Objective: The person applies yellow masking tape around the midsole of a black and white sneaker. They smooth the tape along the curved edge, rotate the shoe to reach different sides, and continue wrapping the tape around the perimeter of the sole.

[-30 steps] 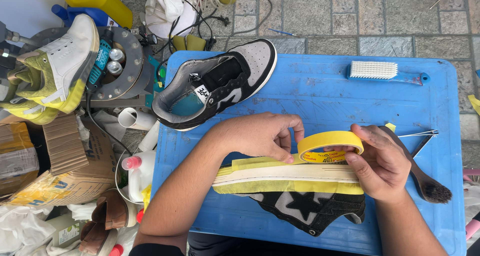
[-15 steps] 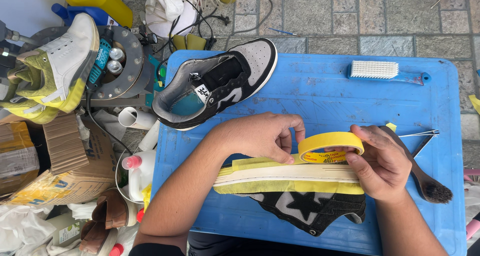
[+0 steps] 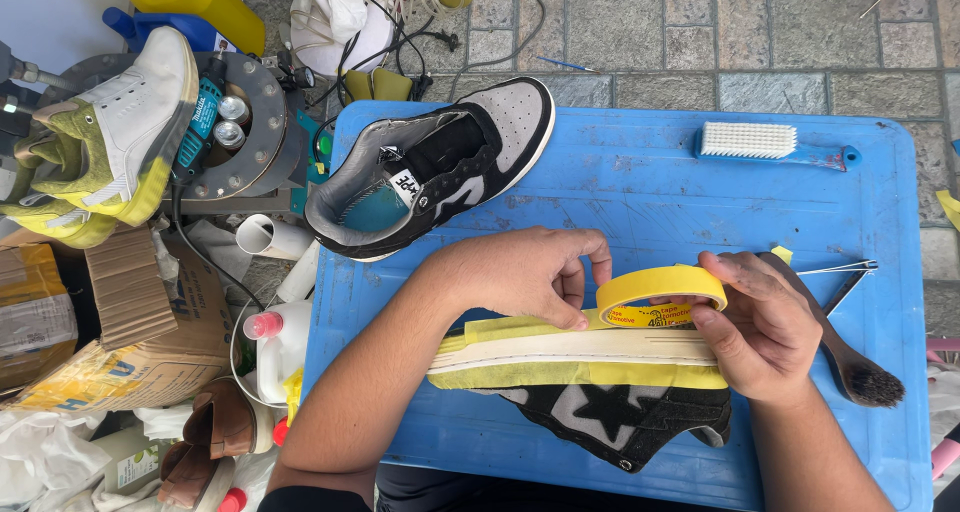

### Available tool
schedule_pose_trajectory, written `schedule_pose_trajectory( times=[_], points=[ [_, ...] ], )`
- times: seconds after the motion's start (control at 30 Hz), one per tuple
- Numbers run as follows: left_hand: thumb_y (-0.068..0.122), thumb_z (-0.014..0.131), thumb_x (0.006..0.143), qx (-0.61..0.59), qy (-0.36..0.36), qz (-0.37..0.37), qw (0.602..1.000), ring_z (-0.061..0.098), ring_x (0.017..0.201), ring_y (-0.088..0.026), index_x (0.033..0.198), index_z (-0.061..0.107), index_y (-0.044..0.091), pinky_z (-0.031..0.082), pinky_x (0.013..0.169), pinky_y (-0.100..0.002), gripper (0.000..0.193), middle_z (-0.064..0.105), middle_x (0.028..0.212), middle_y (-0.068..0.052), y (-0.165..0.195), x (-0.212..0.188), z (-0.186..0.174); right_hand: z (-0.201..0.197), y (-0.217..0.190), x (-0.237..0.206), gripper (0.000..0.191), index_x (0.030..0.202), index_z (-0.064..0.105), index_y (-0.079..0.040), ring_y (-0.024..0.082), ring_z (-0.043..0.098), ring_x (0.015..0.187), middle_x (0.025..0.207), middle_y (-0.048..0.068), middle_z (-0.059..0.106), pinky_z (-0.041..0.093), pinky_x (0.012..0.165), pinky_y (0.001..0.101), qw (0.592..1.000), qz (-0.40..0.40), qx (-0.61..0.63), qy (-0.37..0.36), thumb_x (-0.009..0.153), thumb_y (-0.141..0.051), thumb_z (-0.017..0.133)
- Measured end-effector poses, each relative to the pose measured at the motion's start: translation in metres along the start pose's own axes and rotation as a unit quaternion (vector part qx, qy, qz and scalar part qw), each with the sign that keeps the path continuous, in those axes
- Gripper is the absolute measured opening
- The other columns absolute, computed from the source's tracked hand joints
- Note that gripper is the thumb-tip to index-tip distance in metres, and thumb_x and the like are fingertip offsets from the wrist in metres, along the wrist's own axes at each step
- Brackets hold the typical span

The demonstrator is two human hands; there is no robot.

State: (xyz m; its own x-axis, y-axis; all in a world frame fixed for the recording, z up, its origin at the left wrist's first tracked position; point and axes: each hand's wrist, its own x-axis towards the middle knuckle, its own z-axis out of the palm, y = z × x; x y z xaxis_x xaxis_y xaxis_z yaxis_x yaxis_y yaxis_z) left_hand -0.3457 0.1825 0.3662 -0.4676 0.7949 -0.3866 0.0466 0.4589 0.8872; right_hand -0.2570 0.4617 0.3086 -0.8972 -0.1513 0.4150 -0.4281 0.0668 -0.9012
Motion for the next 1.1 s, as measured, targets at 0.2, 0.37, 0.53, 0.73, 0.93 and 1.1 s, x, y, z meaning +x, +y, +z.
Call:
schedule_pose_trajectory(
  times=[0.2,0.37,0.53,0.73,0.93,1.1],
  points=[
    [0.022,0.082,0.074,0.009,-0.004,-0.033,0.999,0.069,0.07,-0.015,0.118,0.057,0.009,0.055,0.061,-0.033,0.052,0.072,0.08,-0.003,0.004,0.0,0.001,-0.001,0.001,-0.002,0.046,0.136,0.06,0.006,0.013,0.065,0.095,0.117,0.014,0.065,0.053,0.085,0.0213,1.0,0.003,-0.002,-0.002,0.091,0.008,0.066],
    [0.023,0.08,0.07,0.041,-0.014,-0.048,0.998,0.069,0.072,-0.016,0.119,0.059,0.01,0.056,0.062,-0.033,0.055,0.072,0.082,-0.003,0.007,-0.001,0.001,0.001,0.002,-0.002,0.046,0.136,0.06,0.007,0.014,0.065,0.097,0.12,0.015,0.065,0.053,0.087,0.022,1.0,-0.002,0.001,-0.005,0.091,0.008,0.066],
    [0.027,0.08,0.071,0.064,-0.013,-0.068,0.996,0.07,0.077,-0.017,0.119,0.059,0.011,0.056,0.066,-0.033,0.055,0.074,0.089,-0.004,0.007,0.001,0.0,-0.001,0.003,-0.001,0.046,0.136,0.06,0.007,0.014,0.066,0.098,0.122,0.016,0.065,0.053,0.088,0.0227,1.0,-0.01,-0.002,-0.01,0.091,0.009,0.064],
    [0.028,0.075,0.078,0.034,-0.031,-0.021,0.999,0.073,0.082,-0.016,0.119,0.06,0.01,0.059,0.07,-0.031,0.047,0.075,0.092,-0.005,-0.002,0.003,-0.002,-0.001,0.003,-0.003,0.045,0.136,0.059,0.007,0.015,0.067,0.099,0.121,0.017,0.065,0.054,0.089,0.0235,1.0,-0.001,0.018,-0.008,0.091,0.011,0.063],
    [0.025,0.077,0.079,-0.004,-0.052,-0.006,0.999,0.071,0.082,-0.016,0.122,0.061,0.008,0.058,0.07,-0.032,0.048,0.074,0.092,-0.005,-0.011,0.009,0.001,-0.003,0.005,-0.001,0.046,0.135,0.058,0.007,0.016,0.067,0.1,0.121,0.018,0.065,0.054,0.089,0.0237,1.0,-0.012,0.013,-0.016,0.089,0.011,0.063],
    [0.029,0.077,0.083,-0.009,-0.053,-0.023,0.998,0.069,0.079,-0.015,0.121,0.061,0.009,0.056,0.067,-0.032,0.046,0.073,0.09,-0.003,-0.013,0.009,0.002,-0.001,0.005,-0.001,0.045,0.135,0.059,0.007,0.016,0.067,0.1,0.121,0.018,0.065,0.054,0.089,0.0242,1.0,-0.01,0.015,-0.017,0.091,0.011,0.063]
  ],
)
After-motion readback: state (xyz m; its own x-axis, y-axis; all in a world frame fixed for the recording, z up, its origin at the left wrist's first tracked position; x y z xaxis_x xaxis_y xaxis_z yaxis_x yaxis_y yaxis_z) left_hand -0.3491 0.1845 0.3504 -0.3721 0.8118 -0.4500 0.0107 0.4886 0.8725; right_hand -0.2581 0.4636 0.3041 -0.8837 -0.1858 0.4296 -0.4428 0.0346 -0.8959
